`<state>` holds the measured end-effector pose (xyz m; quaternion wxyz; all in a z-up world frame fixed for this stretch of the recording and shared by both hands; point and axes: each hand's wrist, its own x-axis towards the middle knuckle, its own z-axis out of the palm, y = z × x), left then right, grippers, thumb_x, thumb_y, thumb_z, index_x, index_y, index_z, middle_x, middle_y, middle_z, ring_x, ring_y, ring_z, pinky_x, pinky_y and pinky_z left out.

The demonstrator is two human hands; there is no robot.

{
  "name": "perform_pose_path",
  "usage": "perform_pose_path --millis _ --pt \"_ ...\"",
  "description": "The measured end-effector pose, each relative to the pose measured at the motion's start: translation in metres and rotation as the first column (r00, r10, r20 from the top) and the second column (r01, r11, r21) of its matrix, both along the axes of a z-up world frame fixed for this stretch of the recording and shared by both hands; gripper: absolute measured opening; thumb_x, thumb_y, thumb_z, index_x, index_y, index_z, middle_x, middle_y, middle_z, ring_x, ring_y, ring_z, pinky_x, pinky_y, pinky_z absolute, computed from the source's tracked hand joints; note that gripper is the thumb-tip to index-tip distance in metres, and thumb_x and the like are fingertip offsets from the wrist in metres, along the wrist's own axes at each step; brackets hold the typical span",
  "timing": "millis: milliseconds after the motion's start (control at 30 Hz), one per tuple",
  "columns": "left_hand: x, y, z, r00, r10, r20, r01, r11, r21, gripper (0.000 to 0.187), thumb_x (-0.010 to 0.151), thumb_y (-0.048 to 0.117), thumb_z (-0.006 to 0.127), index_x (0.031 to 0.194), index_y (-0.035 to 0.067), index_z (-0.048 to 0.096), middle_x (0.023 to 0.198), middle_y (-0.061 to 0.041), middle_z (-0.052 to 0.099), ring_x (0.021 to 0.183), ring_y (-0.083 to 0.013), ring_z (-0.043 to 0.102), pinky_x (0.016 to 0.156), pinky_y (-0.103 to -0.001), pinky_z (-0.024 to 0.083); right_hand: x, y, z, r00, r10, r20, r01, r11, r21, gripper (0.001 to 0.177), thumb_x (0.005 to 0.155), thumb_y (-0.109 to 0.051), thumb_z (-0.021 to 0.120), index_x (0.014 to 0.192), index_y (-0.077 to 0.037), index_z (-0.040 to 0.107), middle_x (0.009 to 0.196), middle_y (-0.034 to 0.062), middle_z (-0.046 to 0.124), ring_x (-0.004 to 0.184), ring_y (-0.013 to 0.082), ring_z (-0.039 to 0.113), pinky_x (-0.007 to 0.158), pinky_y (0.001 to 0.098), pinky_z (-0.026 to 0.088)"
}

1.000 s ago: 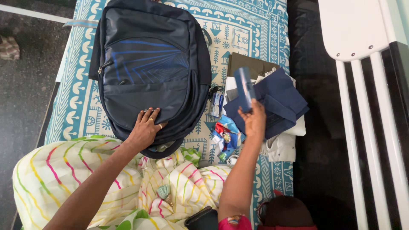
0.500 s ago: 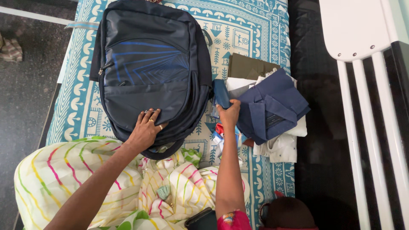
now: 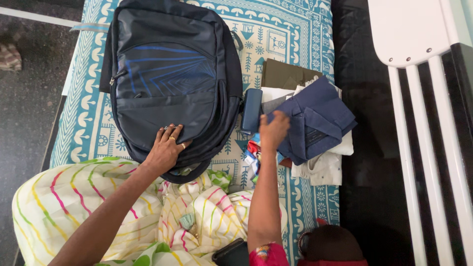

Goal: The person wipes a closed laptop with a cloth, places it into a backpack, then adds a small box and folded clothes into the bag. The person also wipes the exterior of the backpack with the cloth.

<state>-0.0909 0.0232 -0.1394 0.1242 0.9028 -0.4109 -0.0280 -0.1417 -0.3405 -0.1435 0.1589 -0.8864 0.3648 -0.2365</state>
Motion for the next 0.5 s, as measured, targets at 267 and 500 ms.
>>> perform_pose_path --millis 267,500 --pt "-0.001 -0.001 0.003 1.000 -0.002 0.021 0.002 1.000 0.000 0.051 0.082 0.004 0.059 0.126 0.025 0.072 0.157 -0.022 0.038 0.146 -0.0423 0.035 0.119 -0.058 0.026 0.009 -0.030 0.020 0.977 -0.208 -0.047 0.190 0.950 -0.248 0.079 0.084 -0.036 0.081 0.143 0.002 0.045 0.151 0.0296 0.041 0.137 0.0462 0.043 0.108 0.0569 0.043" --pt "0.000 0.000 0.004 0.999 0.001 -0.032 0.000 1.000 0.019 0.053 0.078 0.003 0.059 0.122 0.027 0.075 0.158 -0.020 0.037 0.146 -0.0397 0.035 0.119 -0.056 0.026 0.054 -0.044 0.011 0.830 -0.367 -0.419 0.324 0.930 -0.173 0.116 0.082 -0.047 0.081 0.157 0.009 0.013 0.163 0.0350 0.012 0.150 0.0551 0.013 0.104 0.0789 0.033"
